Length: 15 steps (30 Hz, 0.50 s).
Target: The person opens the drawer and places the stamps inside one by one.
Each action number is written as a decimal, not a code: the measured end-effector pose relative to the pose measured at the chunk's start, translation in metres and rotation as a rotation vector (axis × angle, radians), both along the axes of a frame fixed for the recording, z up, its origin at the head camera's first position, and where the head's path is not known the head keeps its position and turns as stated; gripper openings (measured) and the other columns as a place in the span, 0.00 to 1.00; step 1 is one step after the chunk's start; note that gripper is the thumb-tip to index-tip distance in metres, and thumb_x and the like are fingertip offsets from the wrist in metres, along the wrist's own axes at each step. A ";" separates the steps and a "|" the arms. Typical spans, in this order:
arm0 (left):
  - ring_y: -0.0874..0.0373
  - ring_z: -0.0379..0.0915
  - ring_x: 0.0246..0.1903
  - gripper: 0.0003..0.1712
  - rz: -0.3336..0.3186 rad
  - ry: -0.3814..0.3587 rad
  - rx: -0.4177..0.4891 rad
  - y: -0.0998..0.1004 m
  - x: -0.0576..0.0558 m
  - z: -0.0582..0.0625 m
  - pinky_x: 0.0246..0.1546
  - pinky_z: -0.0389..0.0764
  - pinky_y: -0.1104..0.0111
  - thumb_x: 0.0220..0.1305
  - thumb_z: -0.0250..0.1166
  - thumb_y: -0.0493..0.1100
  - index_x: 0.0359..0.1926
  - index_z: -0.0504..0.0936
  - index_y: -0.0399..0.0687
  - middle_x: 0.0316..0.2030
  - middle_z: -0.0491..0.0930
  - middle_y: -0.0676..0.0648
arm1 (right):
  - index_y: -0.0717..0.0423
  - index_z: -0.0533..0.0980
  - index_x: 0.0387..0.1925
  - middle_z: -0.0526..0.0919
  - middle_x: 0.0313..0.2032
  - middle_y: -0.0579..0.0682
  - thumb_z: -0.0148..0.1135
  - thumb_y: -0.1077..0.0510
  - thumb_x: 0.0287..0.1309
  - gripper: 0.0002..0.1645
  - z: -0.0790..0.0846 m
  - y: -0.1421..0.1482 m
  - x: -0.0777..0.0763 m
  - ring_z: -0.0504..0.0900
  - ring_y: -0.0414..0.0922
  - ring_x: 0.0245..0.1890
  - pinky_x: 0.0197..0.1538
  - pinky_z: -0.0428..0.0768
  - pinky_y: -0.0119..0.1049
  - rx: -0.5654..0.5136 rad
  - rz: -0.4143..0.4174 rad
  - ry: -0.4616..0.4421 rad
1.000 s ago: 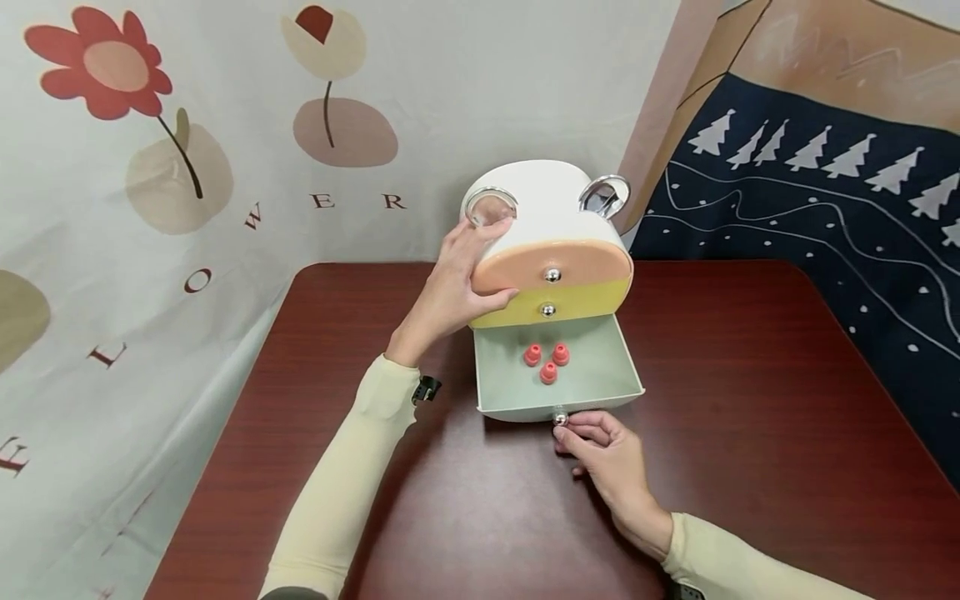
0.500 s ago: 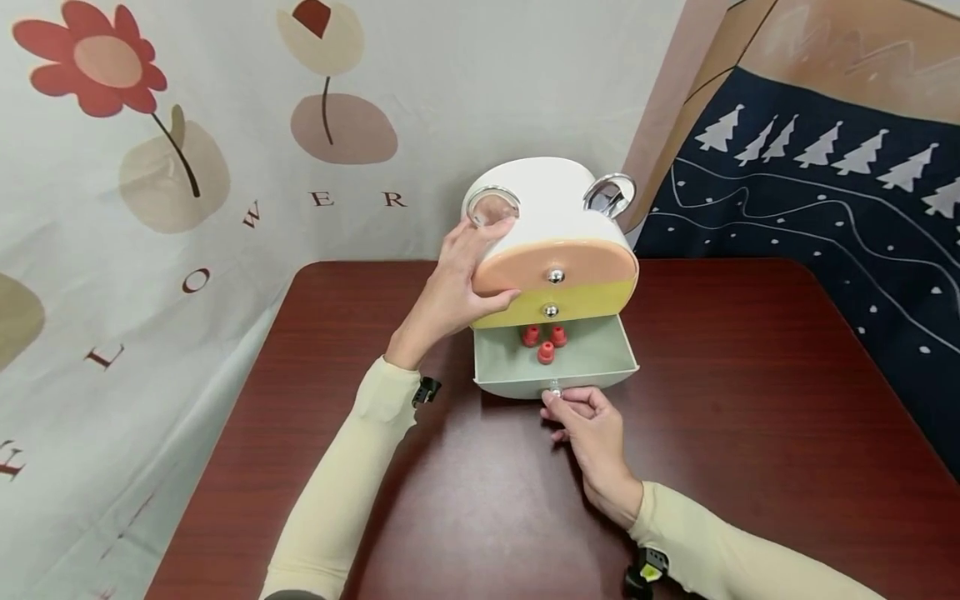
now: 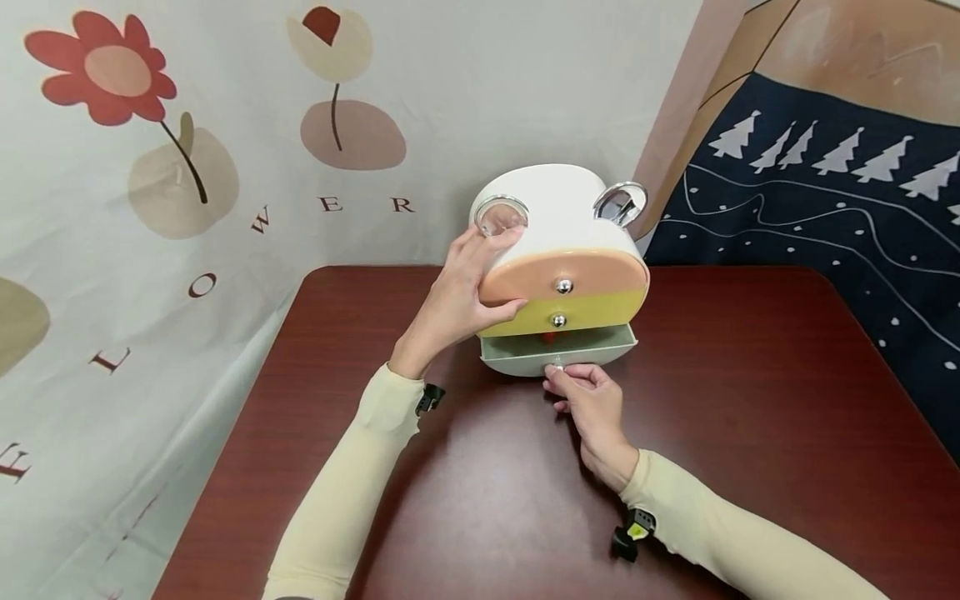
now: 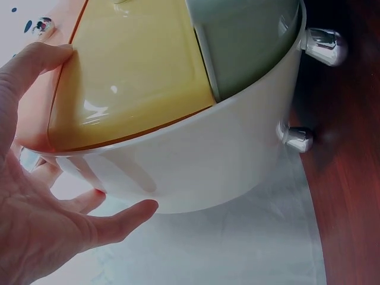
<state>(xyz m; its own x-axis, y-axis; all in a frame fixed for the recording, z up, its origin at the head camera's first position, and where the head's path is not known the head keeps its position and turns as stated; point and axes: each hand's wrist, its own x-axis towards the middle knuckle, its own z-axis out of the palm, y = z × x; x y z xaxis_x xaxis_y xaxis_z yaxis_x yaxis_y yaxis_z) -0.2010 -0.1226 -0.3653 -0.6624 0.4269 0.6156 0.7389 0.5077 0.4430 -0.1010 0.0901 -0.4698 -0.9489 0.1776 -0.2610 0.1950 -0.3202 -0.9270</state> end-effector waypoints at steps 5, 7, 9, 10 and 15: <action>0.40 0.59 0.76 0.49 -0.009 -0.002 -0.007 0.000 -0.001 -0.002 0.81 0.47 0.55 0.58 0.85 0.43 0.78 0.73 0.45 0.73 0.75 0.45 | 0.62 0.75 0.39 0.91 0.29 0.52 0.76 0.69 0.64 0.14 0.001 -0.001 -0.011 0.92 0.42 0.30 0.29 0.83 0.30 -0.034 0.011 -0.005; 0.39 0.58 0.76 0.49 -0.004 -0.011 -0.006 0.000 -0.001 -0.002 0.81 0.48 0.54 0.58 0.85 0.43 0.78 0.73 0.46 0.74 0.75 0.45 | 0.61 0.75 0.39 0.91 0.28 0.51 0.76 0.69 0.64 0.14 0.002 -0.001 -0.014 0.91 0.41 0.29 0.29 0.83 0.30 -0.051 0.015 -0.009; 0.39 0.57 0.76 0.49 0.006 -0.022 -0.002 0.000 0.000 -0.002 0.80 0.50 0.54 0.57 0.85 0.43 0.78 0.73 0.47 0.74 0.75 0.46 | 0.62 0.75 0.39 0.91 0.28 0.50 0.76 0.70 0.65 0.14 0.002 -0.001 -0.017 0.91 0.41 0.29 0.29 0.84 0.29 -0.065 0.022 -0.013; 0.40 0.57 0.77 0.49 0.010 -0.028 0.001 0.000 0.000 -0.002 0.80 0.50 0.54 0.57 0.85 0.43 0.78 0.73 0.48 0.74 0.75 0.46 | 0.62 0.74 0.39 0.91 0.28 0.50 0.76 0.70 0.65 0.14 0.003 -0.002 -0.019 0.92 0.41 0.29 0.30 0.84 0.30 -0.070 0.028 -0.013; 0.40 0.55 0.78 0.49 0.015 -0.052 0.007 0.000 0.001 -0.002 0.79 0.53 0.53 0.57 0.85 0.43 0.78 0.73 0.49 0.74 0.75 0.47 | 0.63 0.74 0.41 0.92 0.31 0.51 0.75 0.69 0.66 0.14 0.002 -0.002 -0.031 0.92 0.41 0.31 0.33 0.86 0.31 -0.088 0.038 -0.020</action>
<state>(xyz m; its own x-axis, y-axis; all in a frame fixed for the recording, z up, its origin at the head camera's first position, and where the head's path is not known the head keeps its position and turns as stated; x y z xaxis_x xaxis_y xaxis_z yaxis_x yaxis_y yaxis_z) -0.1997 -0.1225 -0.3670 -0.6997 0.4128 0.5831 0.7073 0.5153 0.4839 -0.1318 0.0877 -0.4680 -0.9490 0.1174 -0.2927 0.2264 -0.3925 -0.8915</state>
